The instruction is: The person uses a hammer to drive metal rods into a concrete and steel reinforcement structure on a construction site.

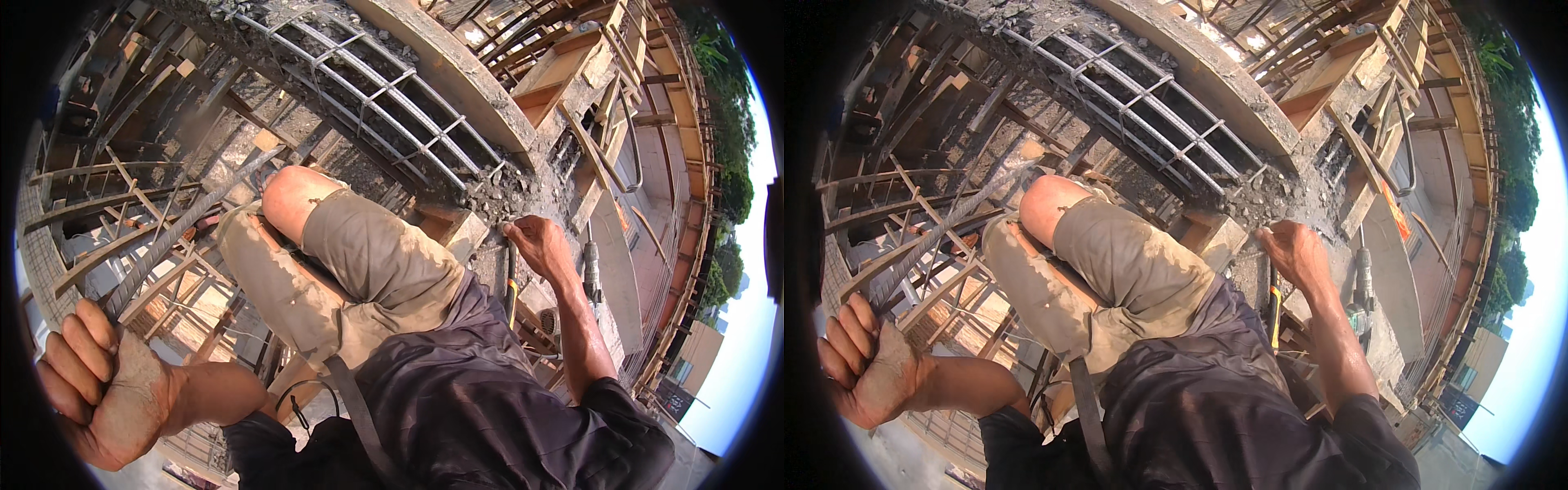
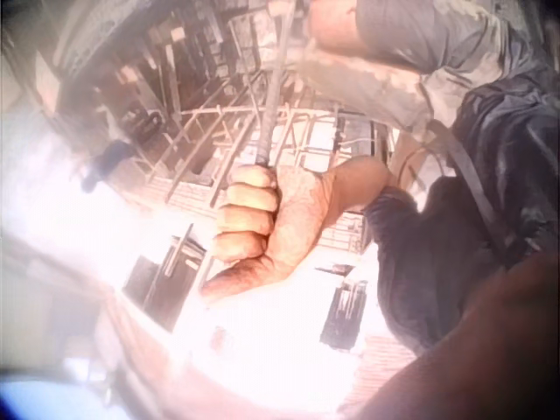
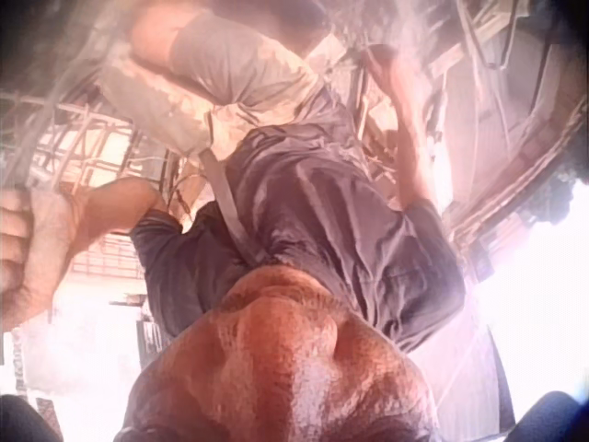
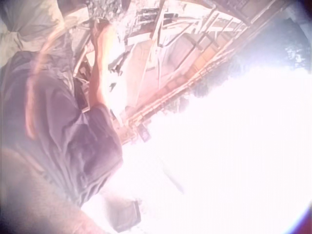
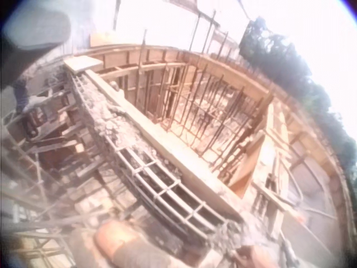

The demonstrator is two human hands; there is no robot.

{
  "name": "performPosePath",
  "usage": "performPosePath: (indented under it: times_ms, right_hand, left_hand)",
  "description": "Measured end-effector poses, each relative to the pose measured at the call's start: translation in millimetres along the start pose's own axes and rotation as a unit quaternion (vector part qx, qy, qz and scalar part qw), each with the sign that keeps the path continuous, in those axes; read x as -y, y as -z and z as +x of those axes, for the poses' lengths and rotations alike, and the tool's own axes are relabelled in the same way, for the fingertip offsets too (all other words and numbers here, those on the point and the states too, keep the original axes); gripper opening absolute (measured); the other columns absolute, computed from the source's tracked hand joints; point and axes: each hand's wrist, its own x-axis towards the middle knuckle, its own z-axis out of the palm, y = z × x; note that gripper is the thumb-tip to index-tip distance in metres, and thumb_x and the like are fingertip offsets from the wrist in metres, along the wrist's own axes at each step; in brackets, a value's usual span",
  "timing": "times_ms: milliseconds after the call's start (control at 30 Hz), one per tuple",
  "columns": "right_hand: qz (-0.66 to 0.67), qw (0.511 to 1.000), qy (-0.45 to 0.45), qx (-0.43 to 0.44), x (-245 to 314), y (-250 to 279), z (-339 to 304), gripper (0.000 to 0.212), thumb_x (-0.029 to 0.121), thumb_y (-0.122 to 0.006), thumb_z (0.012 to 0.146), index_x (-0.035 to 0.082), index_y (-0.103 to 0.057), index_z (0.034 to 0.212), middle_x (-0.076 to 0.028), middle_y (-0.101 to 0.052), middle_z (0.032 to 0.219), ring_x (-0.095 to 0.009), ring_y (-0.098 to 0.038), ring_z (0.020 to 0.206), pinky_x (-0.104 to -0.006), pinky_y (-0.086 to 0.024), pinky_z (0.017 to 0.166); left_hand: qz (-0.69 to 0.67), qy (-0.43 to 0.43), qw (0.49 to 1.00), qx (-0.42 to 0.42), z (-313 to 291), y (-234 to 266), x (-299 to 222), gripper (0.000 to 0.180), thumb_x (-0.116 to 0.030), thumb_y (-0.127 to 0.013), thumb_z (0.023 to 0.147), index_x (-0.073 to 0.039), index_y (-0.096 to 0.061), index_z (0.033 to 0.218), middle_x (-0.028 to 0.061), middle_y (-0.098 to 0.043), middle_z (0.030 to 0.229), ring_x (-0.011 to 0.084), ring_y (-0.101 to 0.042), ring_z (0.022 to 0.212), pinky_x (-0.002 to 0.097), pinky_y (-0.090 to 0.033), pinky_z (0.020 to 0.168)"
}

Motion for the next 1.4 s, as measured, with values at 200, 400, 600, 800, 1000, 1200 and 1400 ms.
performPosePath:
  times_ms: [200,400,600,800,1000,1200,1400]
  right_hand:
    - [0.200,0.803,0.559,-0.047,172,19,-70,0.071,0.025,-0.079,0.081,0.006,-0.047,0.142,-0.019,-0.059,0.123,-0.033,-0.058,0.116,-0.0441,-0.048,0.097]
    - [0.349,0.774,0.525,-0.066,189,0,-62,0.034,0.018,-0.075,0.078,0.000,-0.053,0.098,-0.013,-0.056,0.085,-0.036,-0.056,0.079,-0.0441,-0.047,0.072]
    - [0.622,0.677,0.357,-0.167,98,53,-44,0.048,0.046,-0.061,0.098,0.010,-0.043,0.073,0.000,-0.037,0.060,-0.014,-0.035,0.051,-0.0299,-0.034,0.046]
    - [0.664,0.620,0.299,-0.292,80,84,-38,0.058,0.055,-0.048,0.103,0.018,-0.027,0.063,0.006,-0.018,0.053,-0.008,-0.013,0.045,-0.0259,-0.014,0.041]
    - [0.632,0.585,0.360,-0.359,86,115,-28,0.059,0.052,-0.051,0.102,0.018,-0.027,0.061,0.005,-0.019,0.051,-0.008,-0.017,0.042,-0.0257,-0.017,0.038]
    - [0.613,0.633,0.363,-0.302,90,44,76,0.055,0.048,-0.054,0.102,0.014,-0.029,0.066,0.003,-0.024,0.054,-0.010,-0.023,0.046,-0.0300,-0.023,0.043]
    - [0.429,0.842,0.278,-0.173,23,-35,177,0.042,0.039,-0.063,0.100,0.005,-0.057,0.075,0.001,-0.050,0.066,-0.010,-0.044,0.062,-0.0285,-0.039,0.061]
  left_hand:
    - [-0.294,0.044,0.852,0.430,-86,-3,-56,0.049,-0.040,-0.041,0.099,-0.016,-0.031,0.058,-0.0017,-0.028,0.051,0.0098,-0.021,0.044,0.0293,-0.020,0.050]
    - [-0.258,0.155,0.865,0.401,-170,-66,-40,0.049,-0.050,-0.050,0.101,-0.014,-0.035,0.070,-0.0037,-0.030,0.063,0.0101,-0.027,0.057,0.0295,-0.027,0.055]
    - [-0.120,-0.254,0.853,0.440,-215,-65,-14,0.060,-0.052,-0.079,0.079,-0.015,-0.060,0.122,0.0054,-0.058,0.112,0.0240,-0.058,0.108,0.0422,-0.043,0.093]
    - [0.243,-0.086,0.861,0.438,-147,21,104,0.028,-0.030,-0.078,0.085,-0.008,-0.069,0.101,0.0096,-0.063,0.109,0.0301,-0.061,0.105,0.0409,-0.047,0.091]
    - [0.496,-0.071,0.761,0.413,-132,125,185,0.045,-0.036,-0.073,0.086,-0.013,-0.062,0.123,0.0110,-0.055,0.129,0.0322,-0.050,0.125,0.0481,-0.037,0.104]
    - [0.565,-0.056,0.705,0.425,-148,127,202,0.042,-0.034,-0.072,0.083,-0.014,-0.066,0.119,0.0099,-0.053,0.132,0.0296,-0.043,0.133,0.0488,-0.029,0.111]
    - [0.558,-0.073,0.709,0.426,-148,121,214,0.037,-0.034,-0.071,0.082,-0.016,-0.068,0.114,0.0086,-0.055,0.131,0.0286,-0.045,0.131,0.0487,-0.029,0.110]
